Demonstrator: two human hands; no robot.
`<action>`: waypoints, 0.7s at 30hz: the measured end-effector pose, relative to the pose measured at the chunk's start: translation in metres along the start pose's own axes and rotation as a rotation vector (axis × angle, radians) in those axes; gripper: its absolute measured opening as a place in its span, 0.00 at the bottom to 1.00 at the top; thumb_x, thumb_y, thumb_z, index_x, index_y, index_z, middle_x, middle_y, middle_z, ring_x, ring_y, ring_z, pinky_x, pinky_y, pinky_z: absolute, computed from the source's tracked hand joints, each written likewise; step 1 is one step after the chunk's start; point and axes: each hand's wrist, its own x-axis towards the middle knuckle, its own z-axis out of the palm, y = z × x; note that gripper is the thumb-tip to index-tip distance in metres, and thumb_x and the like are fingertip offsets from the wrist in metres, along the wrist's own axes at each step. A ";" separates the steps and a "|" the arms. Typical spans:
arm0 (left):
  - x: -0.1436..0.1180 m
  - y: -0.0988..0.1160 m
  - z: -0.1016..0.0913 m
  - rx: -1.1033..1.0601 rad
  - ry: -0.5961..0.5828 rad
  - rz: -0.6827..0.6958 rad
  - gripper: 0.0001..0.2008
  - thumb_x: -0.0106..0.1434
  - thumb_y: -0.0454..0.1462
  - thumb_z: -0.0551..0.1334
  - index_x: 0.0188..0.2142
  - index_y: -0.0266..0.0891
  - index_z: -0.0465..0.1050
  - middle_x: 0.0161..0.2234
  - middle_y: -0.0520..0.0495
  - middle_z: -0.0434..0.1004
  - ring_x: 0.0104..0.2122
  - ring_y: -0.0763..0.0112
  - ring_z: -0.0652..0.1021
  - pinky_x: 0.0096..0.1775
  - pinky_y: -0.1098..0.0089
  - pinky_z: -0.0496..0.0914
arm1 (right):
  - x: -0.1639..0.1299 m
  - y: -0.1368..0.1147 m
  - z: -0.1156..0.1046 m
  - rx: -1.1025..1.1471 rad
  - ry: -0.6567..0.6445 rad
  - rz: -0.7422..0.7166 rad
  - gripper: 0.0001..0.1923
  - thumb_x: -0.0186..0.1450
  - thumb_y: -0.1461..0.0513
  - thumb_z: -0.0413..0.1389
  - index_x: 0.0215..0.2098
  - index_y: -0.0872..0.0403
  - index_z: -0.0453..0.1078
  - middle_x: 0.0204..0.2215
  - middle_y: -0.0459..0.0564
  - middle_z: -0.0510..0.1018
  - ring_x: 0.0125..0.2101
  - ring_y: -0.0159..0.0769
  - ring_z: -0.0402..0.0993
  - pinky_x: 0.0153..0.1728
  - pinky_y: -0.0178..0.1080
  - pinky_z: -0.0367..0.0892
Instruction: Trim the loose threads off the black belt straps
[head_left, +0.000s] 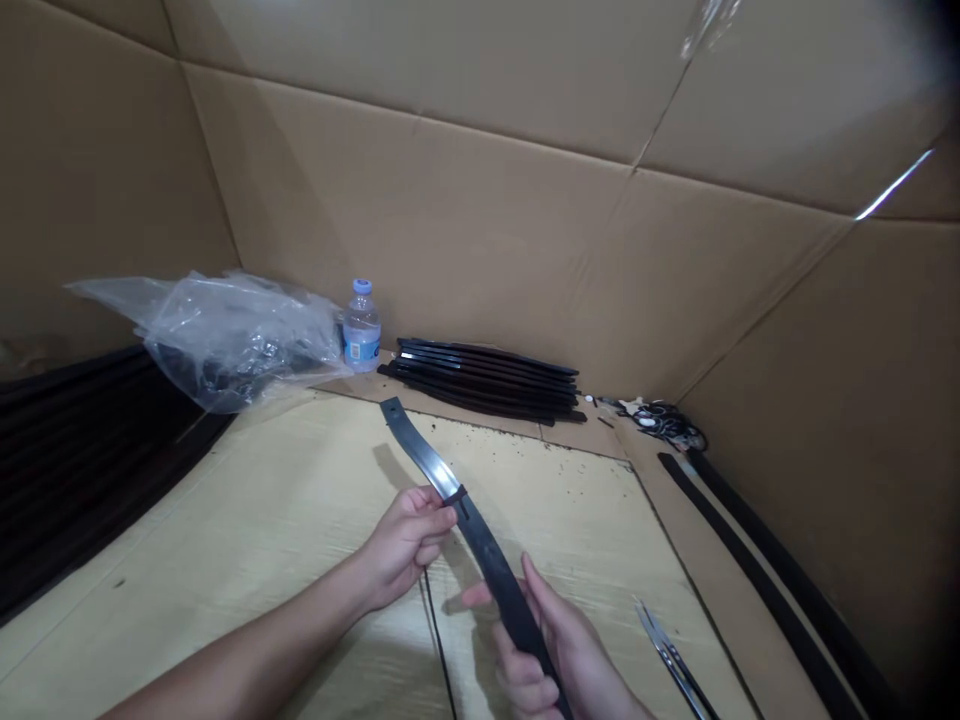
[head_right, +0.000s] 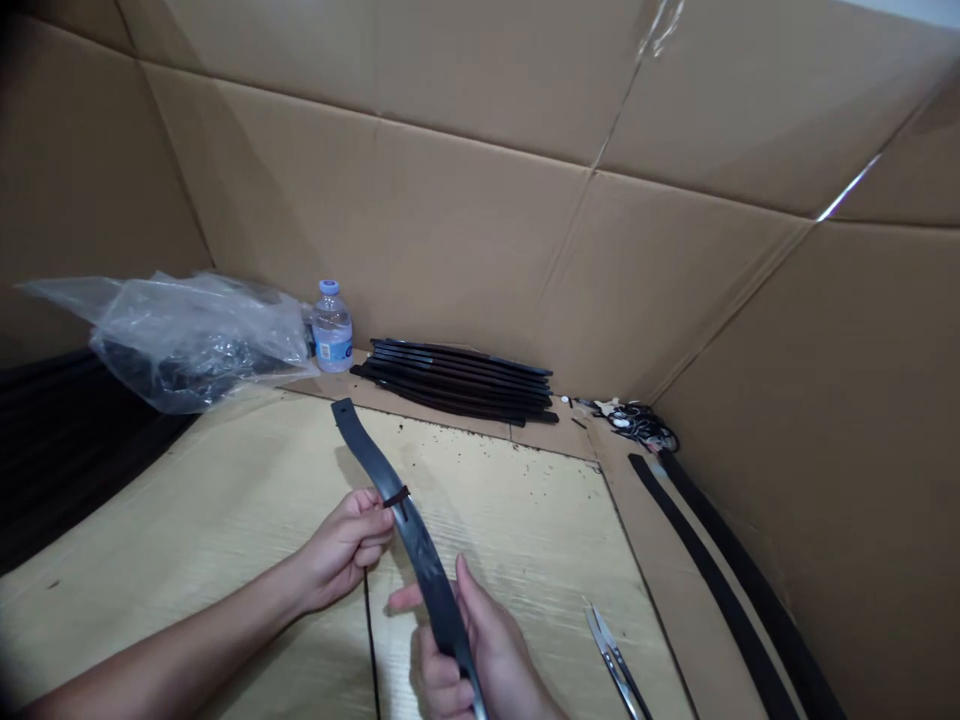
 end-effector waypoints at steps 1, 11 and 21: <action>0.000 -0.001 0.001 -0.008 0.008 -0.003 0.14 0.48 0.36 0.71 0.25 0.34 0.65 0.16 0.62 0.50 0.15 0.87 0.47 0.16 0.80 0.40 | 0.001 0.000 -0.001 -0.011 0.012 -0.003 0.31 0.55 0.40 0.55 0.40 0.59 0.72 0.11 0.37 0.57 0.11 0.19 0.45 0.10 0.25 0.40; 0.000 -0.004 0.003 -0.074 0.112 -0.004 0.21 0.41 0.36 0.73 0.21 0.37 0.58 0.13 0.63 0.53 0.13 0.88 0.48 0.16 0.79 0.40 | 0.003 0.007 -0.007 0.168 0.035 -0.005 0.21 0.62 0.49 0.55 0.29 0.61 0.70 0.13 0.40 0.59 0.13 0.20 0.50 0.14 0.26 0.45; 0.004 -0.006 -0.001 -0.031 0.037 -0.073 0.19 0.40 0.32 0.73 0.27 0.35 0.64 0.16 0.61 0.58 0.14 0.88 0.50 0.16 0.79 0.39 | 0.002 0.007 -0.003 -0.012 0.149 -0.197 0.17 0.59 0.54 0.61 0.29 0.62 0.70 0.15 0.42 0.65 0.14 0.19 0.55 0.14 0.25 0.50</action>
